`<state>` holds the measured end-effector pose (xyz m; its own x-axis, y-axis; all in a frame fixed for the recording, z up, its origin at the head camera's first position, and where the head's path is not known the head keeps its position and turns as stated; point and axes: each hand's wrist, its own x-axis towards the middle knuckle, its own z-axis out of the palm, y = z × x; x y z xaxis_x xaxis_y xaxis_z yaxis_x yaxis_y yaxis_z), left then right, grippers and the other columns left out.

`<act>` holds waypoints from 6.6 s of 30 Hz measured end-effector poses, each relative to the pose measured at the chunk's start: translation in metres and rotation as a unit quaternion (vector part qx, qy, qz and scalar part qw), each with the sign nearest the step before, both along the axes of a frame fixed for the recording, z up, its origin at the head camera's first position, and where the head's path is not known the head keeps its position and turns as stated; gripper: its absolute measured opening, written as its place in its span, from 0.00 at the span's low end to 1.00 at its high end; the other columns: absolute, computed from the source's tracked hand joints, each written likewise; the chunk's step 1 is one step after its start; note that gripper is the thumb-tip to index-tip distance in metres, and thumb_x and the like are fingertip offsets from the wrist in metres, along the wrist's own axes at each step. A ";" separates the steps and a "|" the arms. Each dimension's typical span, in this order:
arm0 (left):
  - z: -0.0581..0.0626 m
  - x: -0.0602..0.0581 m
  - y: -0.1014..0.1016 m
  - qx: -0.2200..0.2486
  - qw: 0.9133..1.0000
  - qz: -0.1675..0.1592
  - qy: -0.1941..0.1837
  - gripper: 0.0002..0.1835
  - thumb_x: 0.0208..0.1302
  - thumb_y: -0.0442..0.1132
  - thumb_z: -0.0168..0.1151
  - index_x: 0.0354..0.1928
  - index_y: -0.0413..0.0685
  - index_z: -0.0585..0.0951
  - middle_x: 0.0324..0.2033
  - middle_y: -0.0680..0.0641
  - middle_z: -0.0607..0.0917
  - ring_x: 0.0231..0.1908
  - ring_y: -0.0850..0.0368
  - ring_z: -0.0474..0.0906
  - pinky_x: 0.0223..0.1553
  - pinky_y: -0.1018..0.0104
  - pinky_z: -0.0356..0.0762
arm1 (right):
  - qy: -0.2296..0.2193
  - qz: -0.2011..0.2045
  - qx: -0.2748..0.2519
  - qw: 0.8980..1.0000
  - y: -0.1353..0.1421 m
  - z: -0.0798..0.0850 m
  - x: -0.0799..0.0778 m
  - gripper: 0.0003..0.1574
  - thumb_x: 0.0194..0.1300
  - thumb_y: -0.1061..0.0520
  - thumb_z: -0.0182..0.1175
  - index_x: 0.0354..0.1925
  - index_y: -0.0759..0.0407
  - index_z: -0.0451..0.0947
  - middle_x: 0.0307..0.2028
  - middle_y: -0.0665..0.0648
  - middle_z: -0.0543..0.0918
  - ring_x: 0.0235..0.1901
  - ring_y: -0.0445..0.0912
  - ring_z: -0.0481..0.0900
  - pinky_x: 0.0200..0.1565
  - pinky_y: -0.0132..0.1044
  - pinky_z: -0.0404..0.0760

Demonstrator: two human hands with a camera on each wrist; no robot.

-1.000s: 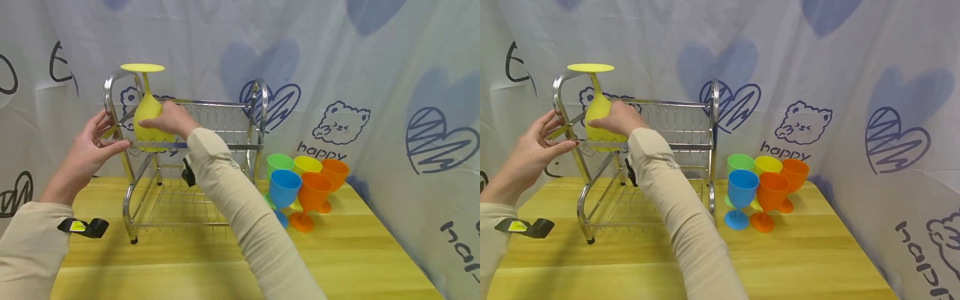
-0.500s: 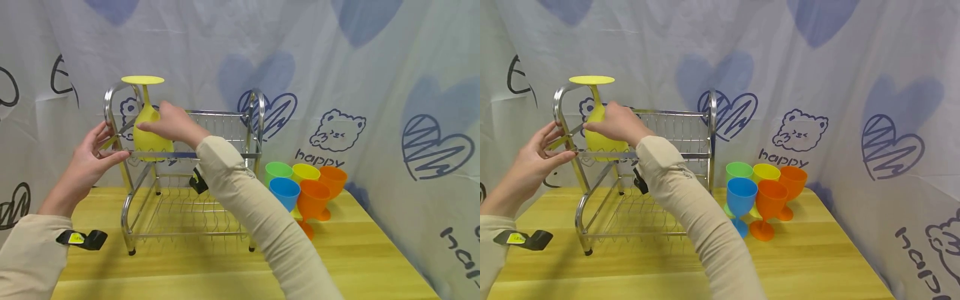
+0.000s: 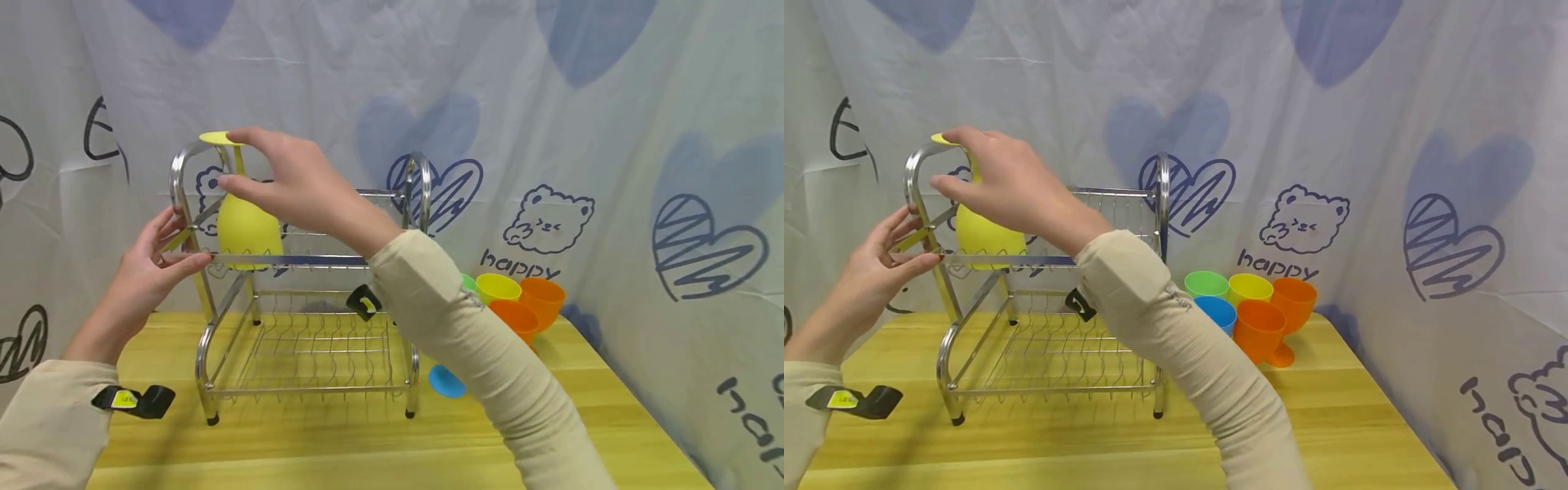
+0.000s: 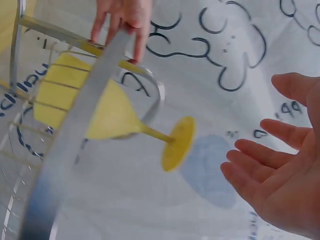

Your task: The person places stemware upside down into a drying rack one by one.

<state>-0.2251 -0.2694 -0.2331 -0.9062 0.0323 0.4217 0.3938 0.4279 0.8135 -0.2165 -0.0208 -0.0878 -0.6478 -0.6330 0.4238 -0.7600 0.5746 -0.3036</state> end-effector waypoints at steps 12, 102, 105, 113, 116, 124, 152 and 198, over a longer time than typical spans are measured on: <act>-0.009 0.003 0.004 0.012 0.999 0.017 0.040 0.42 0.72 0.39 0.54 0.77 0.57 0.39 0.75 0.45 0.45 0.64 0.48 0.64 0.56 0.79 0.67 | 0.151 0.058 -0.135 0.978 0.075 -0.010 0.012 0.27 0.68 0.55 0.61 0.62 0.63 0.72 0.60 0.56 0.76 0.61 0.40 0.69 0.59 0.27 0.67; -0.094 0.063 0.089 0.040 0.998 -0.025 -0.029 0.40 0.68 0.39 0.61 0.74 0.40 0.51 0.70 0.37 0.57 0.67 0.38 0.56 0.66 0.52 0.59 | -0.264 -0.290 -0.315 0.864 0.300 -0.277 -0.034 0.58 0.62 0.55 0.67 0.73 0.70 0.38 0.68 0.74 0.53 0.67 0.65 0.55 0.67 0.55 0.58; -0.098 0.064 0.097 0.049 0.997 -0.042 -0.032 0.39 0.67 0.38 0.61 0.73 0.40 0.53 0.69 0.36 0.59 0.66 0.36 0.57 0.64 0.39 0.57 | -0.261 -0.298 -0.319 0.861 0.302 -0.278 -0.032 0.59 0.62 0.53 0.67 0.73 0.69 0.38 0.69 0.74 0.53 0.67 0.65 0.55 0.67 0.55 0.58; -0.106 0.061 0.114 0.048 0.995 -0.067 -0.051 0.38 0.65 0.38 0.63 0.73 0.43 0.56 0.67 0.34 0.63 0.65 0.33 0.60 0.60 0.38 0.64 | -0.224 -0.291 -0.341 0.865 0.309 -0.275 -0.019 0.55 0.65 0.52 0.64 0.73 0.67 0.40 0.67 0.71 0.57 0.64 0.62 0.59 0.65 0.50 0.63; -0.108 0.060 0.119 0.040 0.996 -0.069 -0.046 0.38 0.64 0.39 0.64 0.72 0.43 0.58 0.67 0.35 0.65 0.64 0.36 0.62 0.61 0.40 0.64 | -0.199 -0.274 -0.344 0.876 0.308 -0.273 -0.013 0.50 0.66 0.53 0.63 0.72 0.67 0.44 0.65 0.69 0.61 0.60 0.55 0.63 0.58 0.32 0.69; -0.111 0.058 0.132 0.042 0.993 -0.089 -0.069 0.40 0.60 0.41 0.68 0.72 0.46 0.60 0.67 0.37 0.65 0.64 0.37 0.63 0.61 0.41 0.65 | -0.125 -0.196 -0.357 0.905 0.295 -0.267 0.005 0.43 0.63 0.64 0.64 0.69 0.68 0.52 0.59 0.66 0.68 0.49 0.34 0.69 0.48 0.18 0.69; -0.115 0.056 0.174 0.035 0.982 -0.171 -0.071 0.45 0.53 0.41 0.74 0.72 0.53 0.62 0.67 0.40 0.67 0.61 0.38 0.67 0.60 0.40 0.66 | -0.081 -0.049 -0.193 0.977 0.220 -0.253 0.031 0.47 0.51 0.55 0.75 0.67 0.57 0.65 0.58 0.53 0.74 0.53 0.45 0.72 0.51 0.45 0.79; -0.111 0.052 0.183 0.179 0.962 -0.205 0.002 0.40 0.47 0.21 0.72 0.64 0.40 0.66 0.62 0.37 0.67 0.60 0.39 0.67 0.54 0.60 0.76 | 0.192 0.070 -0.251 0.946 0.187 -0.254 0.047 0.30 0.67 0.47 0.61 0.55 0.70 0.74 0.55 0.68 0.74 0.54 0.55 0.74 0.57 0.29 0.73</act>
<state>-0.1730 -0.0860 -0.3437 -0.8465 0.2385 0.4759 0.4736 -0.0707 0.8779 -0.1698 0.1660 -0.3417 -0.3104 -0.3569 0.8811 -0.9275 0.3168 -0.1984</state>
